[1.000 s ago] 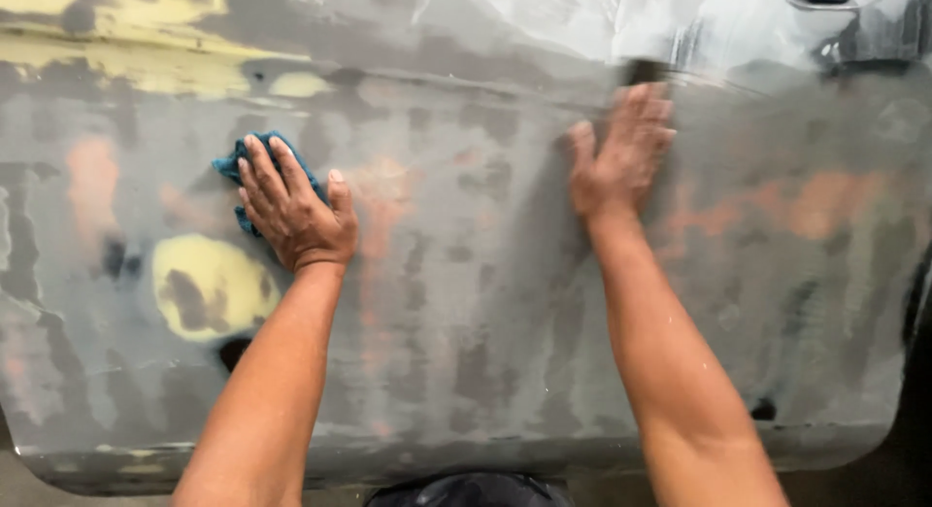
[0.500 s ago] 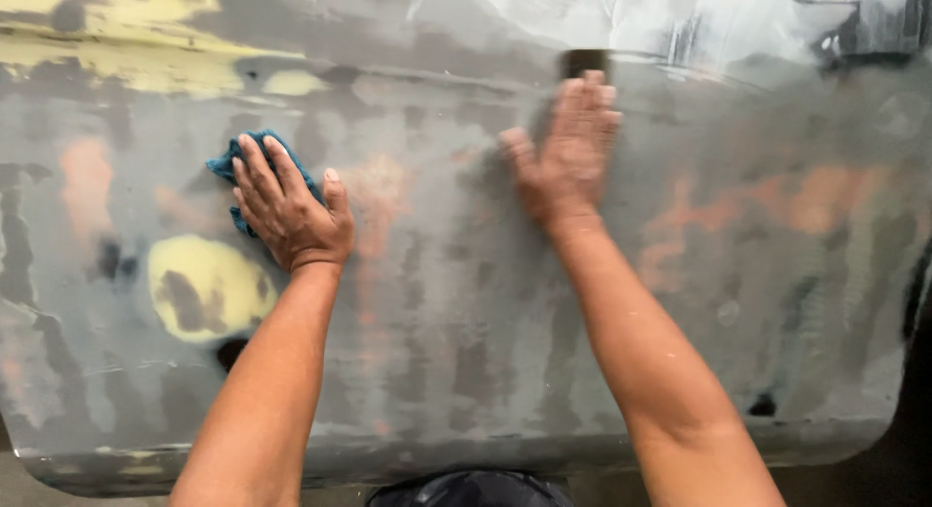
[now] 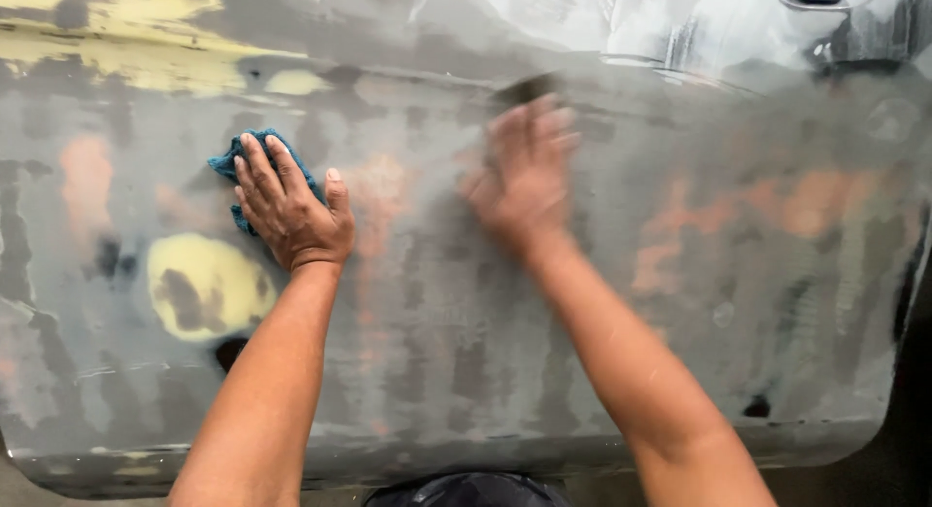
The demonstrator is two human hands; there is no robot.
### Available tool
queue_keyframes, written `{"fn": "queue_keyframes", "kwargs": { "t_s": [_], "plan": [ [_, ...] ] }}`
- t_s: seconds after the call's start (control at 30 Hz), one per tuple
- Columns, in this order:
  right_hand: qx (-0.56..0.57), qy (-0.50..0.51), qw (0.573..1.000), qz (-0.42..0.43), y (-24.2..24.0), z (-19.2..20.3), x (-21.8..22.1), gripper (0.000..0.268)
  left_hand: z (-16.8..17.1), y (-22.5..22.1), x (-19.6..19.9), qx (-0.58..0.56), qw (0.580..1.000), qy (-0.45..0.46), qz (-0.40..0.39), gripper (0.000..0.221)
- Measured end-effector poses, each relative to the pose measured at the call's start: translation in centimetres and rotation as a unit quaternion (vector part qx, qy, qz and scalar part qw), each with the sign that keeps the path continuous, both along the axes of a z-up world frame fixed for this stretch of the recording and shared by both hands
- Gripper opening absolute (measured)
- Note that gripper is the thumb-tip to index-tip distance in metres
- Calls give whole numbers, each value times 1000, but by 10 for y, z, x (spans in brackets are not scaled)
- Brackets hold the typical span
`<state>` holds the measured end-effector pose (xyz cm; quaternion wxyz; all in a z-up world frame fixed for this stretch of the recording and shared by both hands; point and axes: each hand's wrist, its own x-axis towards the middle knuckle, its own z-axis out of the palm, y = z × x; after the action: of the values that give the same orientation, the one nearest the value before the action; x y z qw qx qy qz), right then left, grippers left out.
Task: The person scrubs a large, flat, metallic surface using a blue cloth and a black sanding block. They repeatedly rub the surface in circular and back-and-forth motions, occasionally dipping the cloth into a green bucket of water to rinse it before resuming scrubbing.
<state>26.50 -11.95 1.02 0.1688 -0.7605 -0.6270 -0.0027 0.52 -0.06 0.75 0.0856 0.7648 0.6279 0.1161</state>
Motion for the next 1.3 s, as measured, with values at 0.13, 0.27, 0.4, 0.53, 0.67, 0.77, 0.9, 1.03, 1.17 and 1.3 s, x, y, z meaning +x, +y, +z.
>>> {"fn": "queue_keyframes", "kwargs": {
  "t_s": [0.13, 0.27, 0.4, 0.53, 0.67, 0.77, 0.9, 1.03, 1.17, 1.3],
  "plan": [
    [-107, 57, 975, 184, -34, 19, -19, 79, -2, -1, -1, -5, 1000, 12, -2, 81],
    [-103, -27, 990, 92, -36, 6, 34, 73, -2, 2, -4, 12, 1000, 7, -2, 80],
    [-20, -2, 999, -41, -41, 13, 39, 70, -7, 0, 1, 22, 1000, 5, -7, 79],
    [-201, 115, 928, 292, -61, 27, -20, 77, -5, 0, -3, 28, 1000, 3, -14, 80],
    [-144, 9, 980, 137, -37, 3, 23, 75, -3, 1, -4, 18, 1000, 8, -1, 80],
    [-149, -12, 989, -19, -10, 43, 7, 74, -4, -1, -2, 12, 1000, 3, -2, 82],
    [-118, 130, 922, 345, -62, 19, -45, 84, -2, 1, -1, 13, 1000, 8, 0, 82],
    [-222, 23, 927, 301, -39, 11, 5, 77, -1, 3, 0, 5, 1000, 9, 7, 83],
    [-100, -52, 994, -4, -11, -6, 28, 76, -3, 0, 0, 5, 1000, 8, 1, 83],
    [-159, 36, 957, 242, 0, 21, -34, 80, -8, 3, -3, 27, 1000, 16, -2, 83]
  ]
}}
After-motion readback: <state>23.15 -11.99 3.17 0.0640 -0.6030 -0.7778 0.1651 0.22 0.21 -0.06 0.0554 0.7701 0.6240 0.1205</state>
